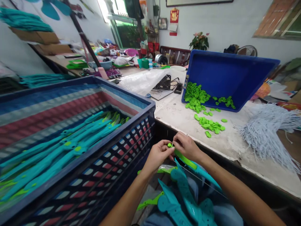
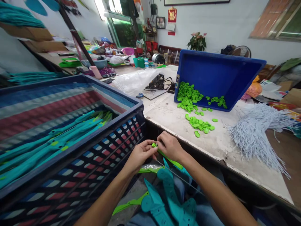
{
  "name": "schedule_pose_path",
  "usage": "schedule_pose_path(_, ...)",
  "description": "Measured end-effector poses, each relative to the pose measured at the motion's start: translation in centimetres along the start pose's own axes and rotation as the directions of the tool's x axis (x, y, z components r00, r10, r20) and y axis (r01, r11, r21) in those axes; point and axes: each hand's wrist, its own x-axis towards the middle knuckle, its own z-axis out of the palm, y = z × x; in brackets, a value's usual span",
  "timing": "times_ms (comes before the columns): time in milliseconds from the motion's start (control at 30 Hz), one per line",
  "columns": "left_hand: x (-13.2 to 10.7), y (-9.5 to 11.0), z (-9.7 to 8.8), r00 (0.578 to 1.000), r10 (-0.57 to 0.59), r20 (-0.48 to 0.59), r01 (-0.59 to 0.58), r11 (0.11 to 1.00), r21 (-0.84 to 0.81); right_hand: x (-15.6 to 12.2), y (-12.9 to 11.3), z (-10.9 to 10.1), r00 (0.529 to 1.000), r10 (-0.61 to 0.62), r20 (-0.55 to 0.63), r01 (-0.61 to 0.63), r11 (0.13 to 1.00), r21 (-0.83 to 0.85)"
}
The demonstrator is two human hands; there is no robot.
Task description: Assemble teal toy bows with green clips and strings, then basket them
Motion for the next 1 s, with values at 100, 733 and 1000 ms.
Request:
schedule_pose_path(100,0.3,-0.8,0.1,0.989,0.072,-0.129,-0.047,0.982,0.183,0.6,1.3,0.5,0.989,0.020,-0.150,-0.036,0.994,-0.103)
schedule_pose_path(733,2.8,3.5,1.1,0.975,0.147,-0.167,-0.141,0.989,0.051,-3.4,-3.6,4.1,0.875,0.249,-0.415,-0.140,0.951,0.275)
schedule_pose_path(1000,1.3,3.9,1.0,0.988,0.032,-0.152,-0.052,0.991,-0.126,-0.8,-2.5,4.4,0.777,0.405,-0.483,-0.141,0.858,0.494)
